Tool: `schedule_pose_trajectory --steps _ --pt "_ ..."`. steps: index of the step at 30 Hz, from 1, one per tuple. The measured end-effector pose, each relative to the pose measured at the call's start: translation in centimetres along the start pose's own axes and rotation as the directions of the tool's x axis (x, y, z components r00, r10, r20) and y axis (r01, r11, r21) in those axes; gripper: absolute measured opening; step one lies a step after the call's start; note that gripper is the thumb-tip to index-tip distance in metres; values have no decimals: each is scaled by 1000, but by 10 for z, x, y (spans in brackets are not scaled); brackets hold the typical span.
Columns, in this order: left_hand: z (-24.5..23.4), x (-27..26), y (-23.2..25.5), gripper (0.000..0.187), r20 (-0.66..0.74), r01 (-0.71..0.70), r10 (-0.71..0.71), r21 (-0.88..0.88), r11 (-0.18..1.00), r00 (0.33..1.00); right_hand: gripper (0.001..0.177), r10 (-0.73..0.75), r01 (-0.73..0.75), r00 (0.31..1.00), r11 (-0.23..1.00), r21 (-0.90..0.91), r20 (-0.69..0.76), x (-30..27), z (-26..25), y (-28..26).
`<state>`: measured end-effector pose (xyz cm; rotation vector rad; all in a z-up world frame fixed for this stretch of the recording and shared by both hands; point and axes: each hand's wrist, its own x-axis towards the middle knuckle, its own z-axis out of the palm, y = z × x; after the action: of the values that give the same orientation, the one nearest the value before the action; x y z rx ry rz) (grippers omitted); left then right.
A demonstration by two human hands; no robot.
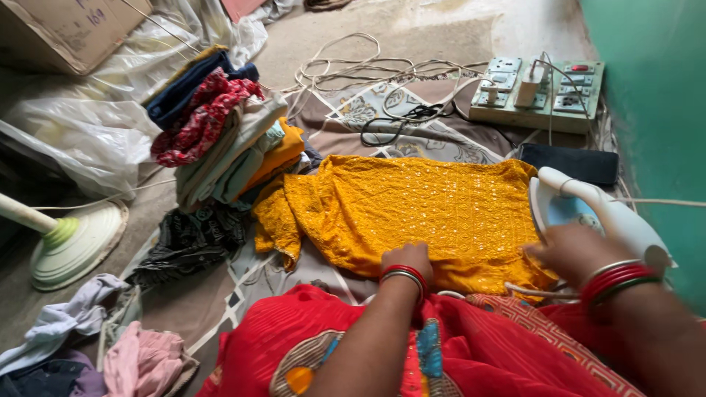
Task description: The person irons a yellow sequined fabric on the floor using a handheld iron. They repeatedly smooth the fabric, adjust its position, and iron different sections while sitting on the floor.
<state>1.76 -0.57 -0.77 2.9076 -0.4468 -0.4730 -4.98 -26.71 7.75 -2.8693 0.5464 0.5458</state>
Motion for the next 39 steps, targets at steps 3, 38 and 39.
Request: schedule_pose_trajectory --steps 3,38,39 --pt "-9 13 4 29 -106 -24 4 -192 981 994 75 -388 402 911 912 86 -139 4 38 -49" --pt "-99 40 -85 40 -188 -84 45 -207 975 981 31 1 538 825 303 787 -565 120 -23 37" --pt "-93 34 -93 40 37 -137 142 -115 984 989 27 -134 445 894 381 810 -427 119 -27 42"
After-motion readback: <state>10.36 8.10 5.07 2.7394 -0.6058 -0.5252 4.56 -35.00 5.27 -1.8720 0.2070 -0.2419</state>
